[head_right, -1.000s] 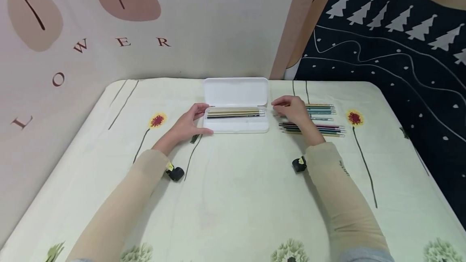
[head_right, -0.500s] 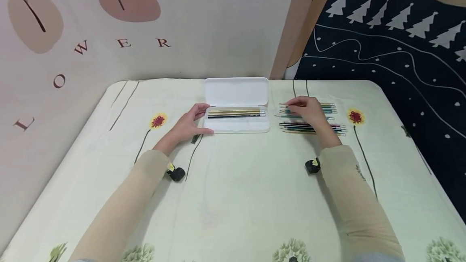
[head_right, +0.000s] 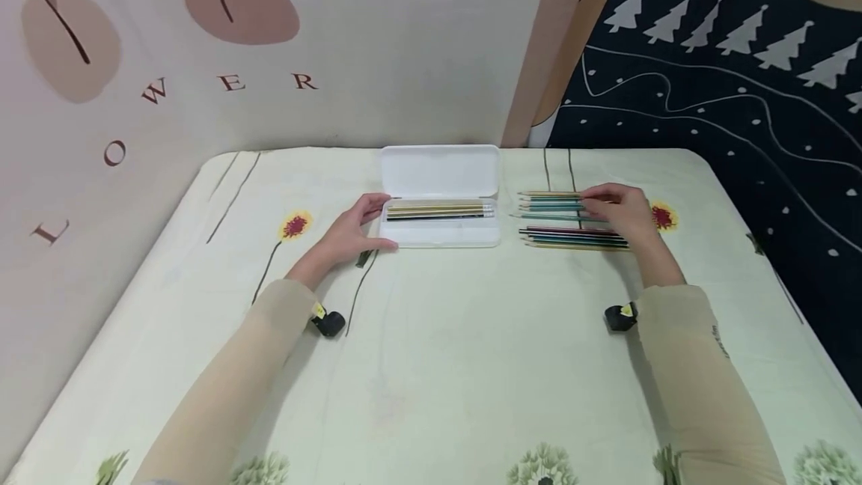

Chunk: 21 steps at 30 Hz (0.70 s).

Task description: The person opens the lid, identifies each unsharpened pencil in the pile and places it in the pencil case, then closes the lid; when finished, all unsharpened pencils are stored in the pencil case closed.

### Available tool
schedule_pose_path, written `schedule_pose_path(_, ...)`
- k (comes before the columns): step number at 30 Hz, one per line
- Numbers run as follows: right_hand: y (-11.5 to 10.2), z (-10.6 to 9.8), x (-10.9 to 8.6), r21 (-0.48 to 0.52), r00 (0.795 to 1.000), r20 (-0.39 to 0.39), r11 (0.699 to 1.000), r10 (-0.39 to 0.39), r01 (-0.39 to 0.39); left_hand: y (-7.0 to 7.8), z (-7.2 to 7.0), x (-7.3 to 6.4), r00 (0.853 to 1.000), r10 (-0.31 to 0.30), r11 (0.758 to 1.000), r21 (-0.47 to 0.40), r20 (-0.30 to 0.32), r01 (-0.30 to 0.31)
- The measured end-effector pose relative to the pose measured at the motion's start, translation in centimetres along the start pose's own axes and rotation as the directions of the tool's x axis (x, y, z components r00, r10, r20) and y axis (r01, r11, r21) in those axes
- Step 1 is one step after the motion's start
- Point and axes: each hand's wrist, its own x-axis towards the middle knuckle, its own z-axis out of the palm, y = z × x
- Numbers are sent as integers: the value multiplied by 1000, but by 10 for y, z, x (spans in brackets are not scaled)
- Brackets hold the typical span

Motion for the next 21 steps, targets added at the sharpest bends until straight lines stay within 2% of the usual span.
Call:
schedule_pose_path(6,16,-23,-12,99,999,-39,995,22,-18,0,1,1,1000,3,1000,1,-2,-3)
schedule_pose_path(9,24,-31,-15,101,996,-62,994,57,-50,-1,1,1,1000,9,1000,3,1,-9)
schedule_pose_path(15,39,-45,-18,19,990,-84,993,117,-116,-2,1,1,1000,8,1000,2,1,-8)
schedule_pose_path(19,48,-53,-19,51,983,-77,986,164,-161,-1,0,0,1000,9,1000,-5,3,-9)
schedule_pose_path(21,53,-57,-20,110,979,-59,976,195,-188,0,0,-1,1000,9,1000,-14,6,-9)
